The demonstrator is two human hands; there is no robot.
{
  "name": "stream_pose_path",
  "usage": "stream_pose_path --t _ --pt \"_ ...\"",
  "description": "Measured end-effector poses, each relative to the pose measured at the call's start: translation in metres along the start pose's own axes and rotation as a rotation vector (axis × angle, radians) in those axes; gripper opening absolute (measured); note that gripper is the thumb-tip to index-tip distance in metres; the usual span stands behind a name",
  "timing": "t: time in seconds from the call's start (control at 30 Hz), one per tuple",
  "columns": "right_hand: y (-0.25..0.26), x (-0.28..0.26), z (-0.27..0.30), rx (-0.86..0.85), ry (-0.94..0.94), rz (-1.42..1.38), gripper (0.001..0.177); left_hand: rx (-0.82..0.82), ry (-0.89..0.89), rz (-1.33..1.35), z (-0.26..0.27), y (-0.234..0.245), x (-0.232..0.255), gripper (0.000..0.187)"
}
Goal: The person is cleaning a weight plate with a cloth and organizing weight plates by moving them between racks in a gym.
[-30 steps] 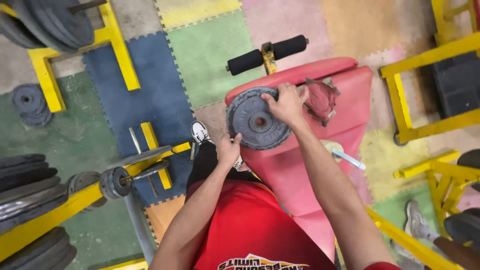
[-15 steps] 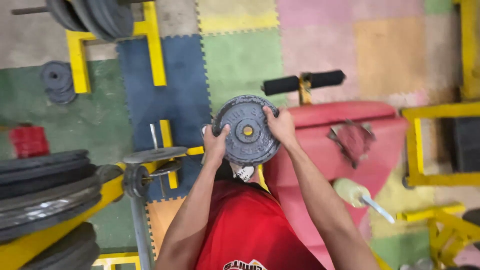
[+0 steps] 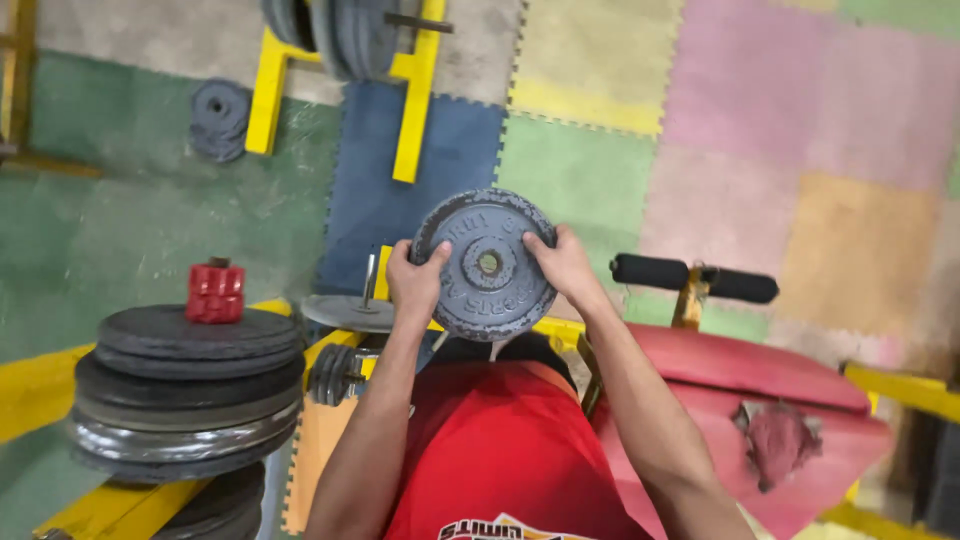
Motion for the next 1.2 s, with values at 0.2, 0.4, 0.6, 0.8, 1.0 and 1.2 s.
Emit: stream_pose_path --t 0.2,0.4,0.6,0.8,1.0,1.2 --pt "-0.057 -0.064 -0.027 -0.187 -0.019 0.109 0.053 0.121 0.056 -0.054 -0.027 0.044 -0.005 0.036" --pt "-0.103 -0.114 -0.080 -0.328 -0.007 0.279 0.053 0.233 0.168 0.093 -0.064 0.064 -0.006 0.037" --pt "-0.134 -0.145 -0.164 -0.491 0.076 0.215 0.059 0.403 0.216 0.133 -0.120 0.063 0.017 0.039" --pt "-0.143 -0.207 -0.251 -0.533 0.100 0.388 0.067 0.451 0.330 0.115 -0.168 0.047 0.066 0.042" --pt "-0.183 -0.248 -0.295 -0.654 0.125 0.381 0.065 0.560 0.313 0.251 -0.200 0.045 0.072 0.038" --pt "-0.237 -0.268 -0.310 -0.749 0.089 0.368 0.057 0.645 0.396 0.153 -0.232 0.089 0.077 0.038"
Point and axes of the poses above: each hand's wrist, its own z-axis away from the middle knuckle, its own y-axis out of the back of the hand, x = y × z, the point moved 7 cm from there along -z, towards the middle knuckle, and after that the axes turned 12 degrees about -z, right-handed, at the moved point
